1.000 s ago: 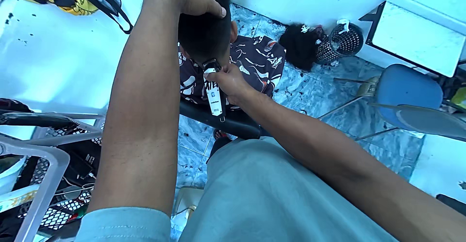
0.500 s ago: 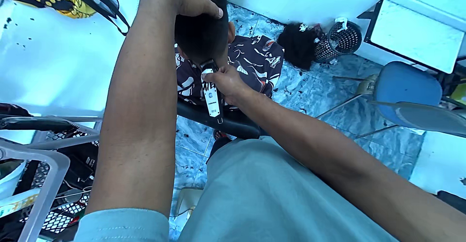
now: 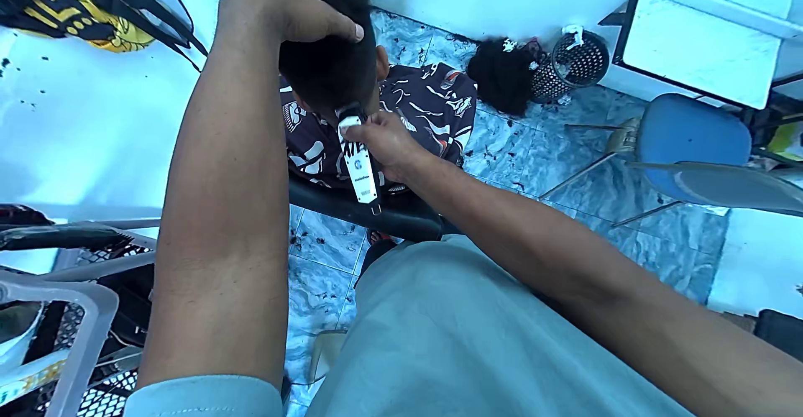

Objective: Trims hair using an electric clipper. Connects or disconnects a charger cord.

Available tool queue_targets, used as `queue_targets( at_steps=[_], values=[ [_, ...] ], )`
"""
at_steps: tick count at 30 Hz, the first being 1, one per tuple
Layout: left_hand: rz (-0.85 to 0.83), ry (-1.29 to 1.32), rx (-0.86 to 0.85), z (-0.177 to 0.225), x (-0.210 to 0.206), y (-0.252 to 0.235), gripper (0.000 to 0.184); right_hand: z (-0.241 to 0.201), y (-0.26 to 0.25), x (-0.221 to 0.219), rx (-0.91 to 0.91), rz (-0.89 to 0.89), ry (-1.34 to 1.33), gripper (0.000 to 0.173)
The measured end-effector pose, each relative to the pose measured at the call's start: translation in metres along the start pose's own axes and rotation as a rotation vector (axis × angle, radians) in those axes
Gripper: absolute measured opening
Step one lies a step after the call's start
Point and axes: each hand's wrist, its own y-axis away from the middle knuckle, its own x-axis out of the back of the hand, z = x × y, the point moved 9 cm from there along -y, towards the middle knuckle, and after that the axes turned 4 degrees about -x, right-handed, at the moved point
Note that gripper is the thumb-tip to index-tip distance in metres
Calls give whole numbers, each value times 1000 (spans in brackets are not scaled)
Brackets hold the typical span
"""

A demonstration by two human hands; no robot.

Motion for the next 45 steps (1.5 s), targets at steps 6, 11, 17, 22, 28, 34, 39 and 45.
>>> queue_targets(
  at_steps=[6, 11, 17, 22, 28, 34, 39, 45],
  values=[
    [-33, 50, -18, 3, -1, 1, 93, -8, -1, -2, 60, -47, 33, 43],
    [-24, -27, -19, 3, 2, 0, 101, 7, 0, 3, -76, 15, 72, 38],
    [-30, 28, -21, 2, 0, 0, 95, -5, 0, -3, 40, -19, 69, 43],
    [-34, -22, -15, 3, 2, -1, 99, -3, 0, 0, 11, -19, 57, 41],
    [-35, -17, -12, 5, 2, 1, 96, 6, 0, 2, -48, 24, 101, 39],
    [-46, -6, -15, -1, -2, -5, 100, -8, 3, -7, 53, -15, 69, 43],
    [-36, 39, -4, -2, -1, -3, 100, 21, -1, 8, -150, 23, -31, 40],
    [-41, 53, 0, 2, -1, 2, 97, 20, -2, 9, -136, 17, -31, 42]
  ],
)
